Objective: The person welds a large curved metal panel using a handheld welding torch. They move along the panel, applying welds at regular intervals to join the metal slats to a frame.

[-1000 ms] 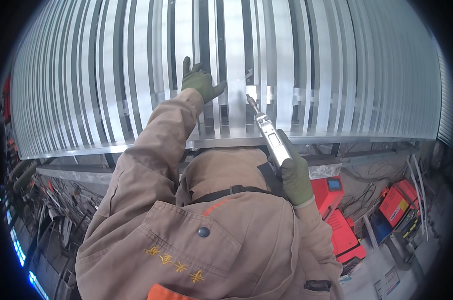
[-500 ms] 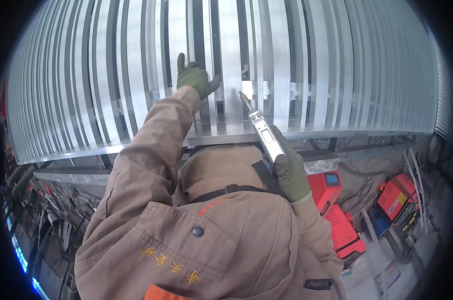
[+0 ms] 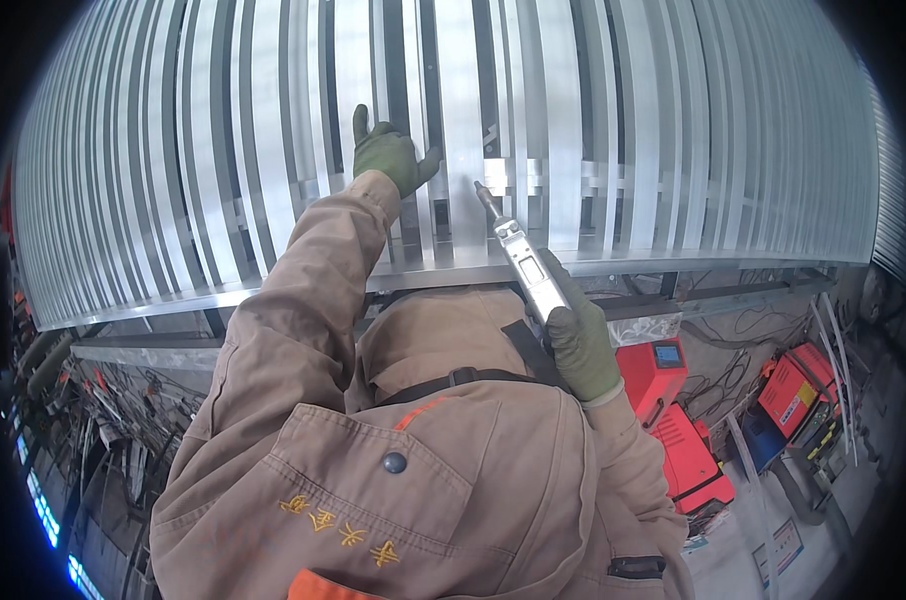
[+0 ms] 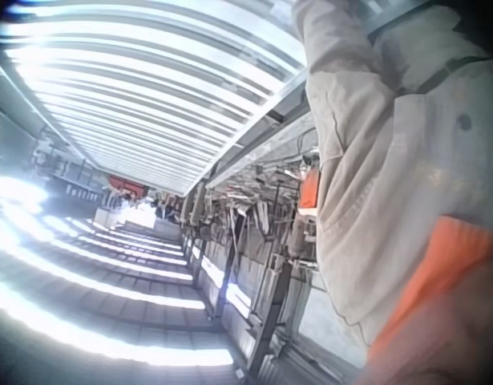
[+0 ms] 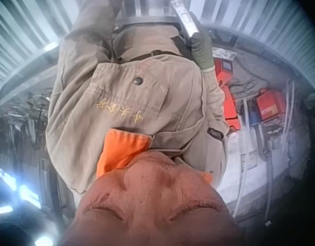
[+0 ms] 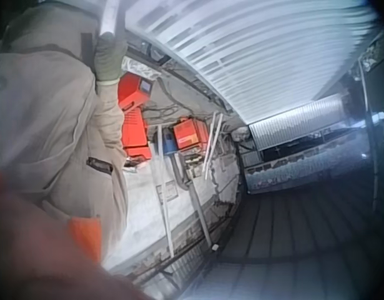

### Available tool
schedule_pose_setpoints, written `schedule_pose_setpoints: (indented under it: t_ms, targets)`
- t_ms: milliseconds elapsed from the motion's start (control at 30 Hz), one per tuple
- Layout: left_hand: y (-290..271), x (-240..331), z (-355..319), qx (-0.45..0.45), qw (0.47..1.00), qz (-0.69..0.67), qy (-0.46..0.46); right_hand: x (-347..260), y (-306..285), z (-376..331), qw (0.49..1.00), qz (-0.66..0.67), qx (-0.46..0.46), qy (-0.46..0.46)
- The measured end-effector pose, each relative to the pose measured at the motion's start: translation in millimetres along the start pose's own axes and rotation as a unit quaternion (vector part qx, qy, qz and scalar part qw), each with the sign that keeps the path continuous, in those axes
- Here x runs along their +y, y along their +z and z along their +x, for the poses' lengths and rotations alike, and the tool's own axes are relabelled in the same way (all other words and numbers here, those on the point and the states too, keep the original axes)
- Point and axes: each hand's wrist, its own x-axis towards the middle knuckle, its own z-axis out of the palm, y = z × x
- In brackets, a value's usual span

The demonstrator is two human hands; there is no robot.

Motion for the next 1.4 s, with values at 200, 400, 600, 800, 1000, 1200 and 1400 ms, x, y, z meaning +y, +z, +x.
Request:
schedule_pose_setpoints:
  t_ms: [200, 400, 600, 800, 1000, 1200, 1400]
  targets:
    - [-3.3, 1.1, -0.9, -0.009, 1.000, -0.007, -0.003, -1.9, 1.9, 0.5, 1.000, 0.005, 0.003, 0.001]
    - [-1.7, 1.9, -0.9, -0.006, 1.000, 0.008, -0.006, -3.6, -1.8, 0.8, 1.000, 0.004, -0.011, 0.011]
    - [2.1, -0.9, -2.4, 0.021, 1.000, -0.016, -0.006, -5.6, -16.9, 7.1, 0.999, -0.001, -0.043, 0.017]
    - [3.8, -1.5, 0.6, 0.018, 1.000, -0.014, -0.012, -39.7, -68.6, 29.1, 0.959, 0.221, -0.118, 0.131]
    - [3.2, 0.4, -0.2, 0.009, 0.999, -0.011, -0.031, -68.8, -148.9, 74.8, 0.936, 0.211, -0.163, 0.227]
    - [10.6, -0.8, 3.6, 0.023, 0.999, -0.003, -0.035, -46.5, -139.4, 155.3, 0.914, -0.246, -0.318, -0.055]
    - [6.0, 2.4, 5.5, 0.010, 0.999, -0.003, -0.039, -59.2, -68.5, 196.1, 0.889, -0.152, -0.416, 0.113]
